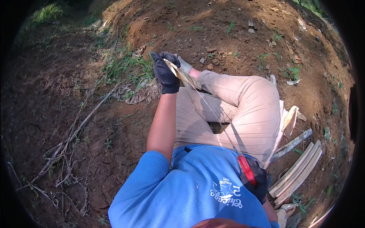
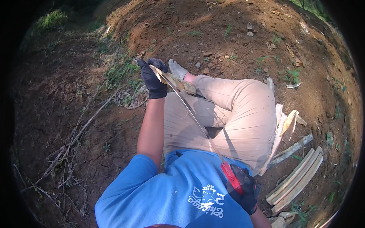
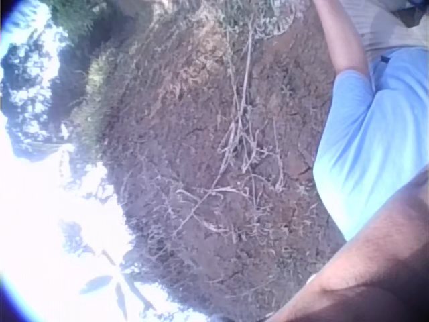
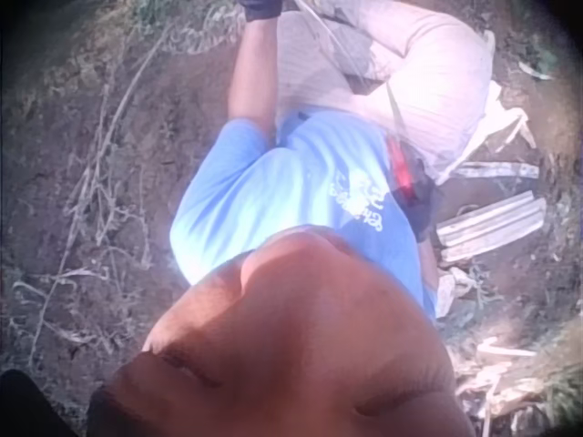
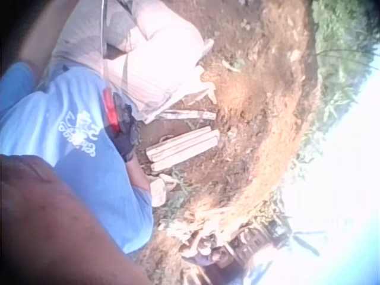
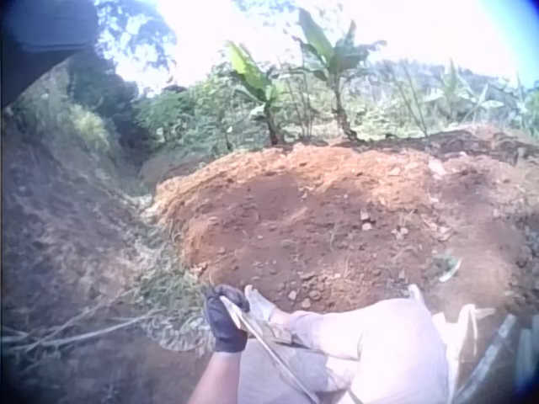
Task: The person uses a hand saw to cut through a piece of wood while sitting on the ground outdoors, holding the wood steady with their hands and legs.
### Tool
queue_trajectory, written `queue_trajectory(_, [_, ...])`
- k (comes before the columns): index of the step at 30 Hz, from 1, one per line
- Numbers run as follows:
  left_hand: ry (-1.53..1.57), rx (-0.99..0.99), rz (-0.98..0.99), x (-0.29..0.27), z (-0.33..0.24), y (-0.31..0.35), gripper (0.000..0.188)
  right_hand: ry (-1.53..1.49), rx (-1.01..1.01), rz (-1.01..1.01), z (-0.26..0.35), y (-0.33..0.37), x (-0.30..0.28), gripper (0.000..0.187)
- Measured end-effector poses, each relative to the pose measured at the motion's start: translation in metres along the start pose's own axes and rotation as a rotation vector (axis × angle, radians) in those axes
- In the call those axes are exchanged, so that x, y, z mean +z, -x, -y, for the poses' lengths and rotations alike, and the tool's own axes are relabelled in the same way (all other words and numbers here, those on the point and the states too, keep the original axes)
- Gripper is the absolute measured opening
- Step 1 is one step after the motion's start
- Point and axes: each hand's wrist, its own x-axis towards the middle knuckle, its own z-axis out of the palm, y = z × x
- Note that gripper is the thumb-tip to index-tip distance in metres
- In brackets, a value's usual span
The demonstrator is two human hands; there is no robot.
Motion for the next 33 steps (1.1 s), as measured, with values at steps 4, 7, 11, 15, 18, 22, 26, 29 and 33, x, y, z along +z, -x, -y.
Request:
queue_trajectory(4, [-0.129, 0.038, -0.018, 0.001, -0.005, 0.005, 0.045, -0.022, -0.023, 0.05, -0.004, -0.004, 0.002, 0.056])
queue_trajectory(7, [-0.264, 0.043, -0.019, 0.009, -0.016, 0.014, 0.019, 0.004, 0.014, 0.022, -0.007, 0.003, 0.006, 0.055])
queue_trajectory(11, [-0.36, 0.099, -0.052, 0.012, -0.014, 0.02, 0.015, 0.038, 0.072, -0.003, -0.013, 0.009, 0.01, 0.056])
queue_trajectory(15, [-0.41, 0.044, -0.039, 0.02, -0.02, 0.023, 0.014, 0.109, -0.01, 0.017, -0.015, 0.007, 0.005, 0.056])
queue_trajectory(18, [-0.454, 0.037, -0.004, 0.015, -0.017, 0.02, 0.014, 0.093, -0.028, 0.065, -0.014, 0.008, 0.0, 0.056])
queue_trajectory(22, [-0.535, 0.049, 0.009, 0.02, -0.014, 0.019, 0.013, 0.077, -0.039, 0.031, -0.002, 0.007, -0.004, 0.054])
queue_trajectory(26, [-0.555, 0.063, 0.017, 0.015, -0.008, 0.019, 0.017, 0.1, 0.012, 0.036, 0.005, 0.015, -0.017, 0.054])
queue_trajectory(29, [-0.602, 0.08, 0.0, 0.017, -0.006, 0.019, 0.02, 0.08, -0.022, 0.031, 0.023, 0.009, -0.028, 0.056])
queue_trajectory(33, [-0.582, 0.117, -0.031, 0.03, -0.009, 0.025, 0.019, 0.173, -0.091, 0.042, 0.027, 0.009, -0.028, 0.057])
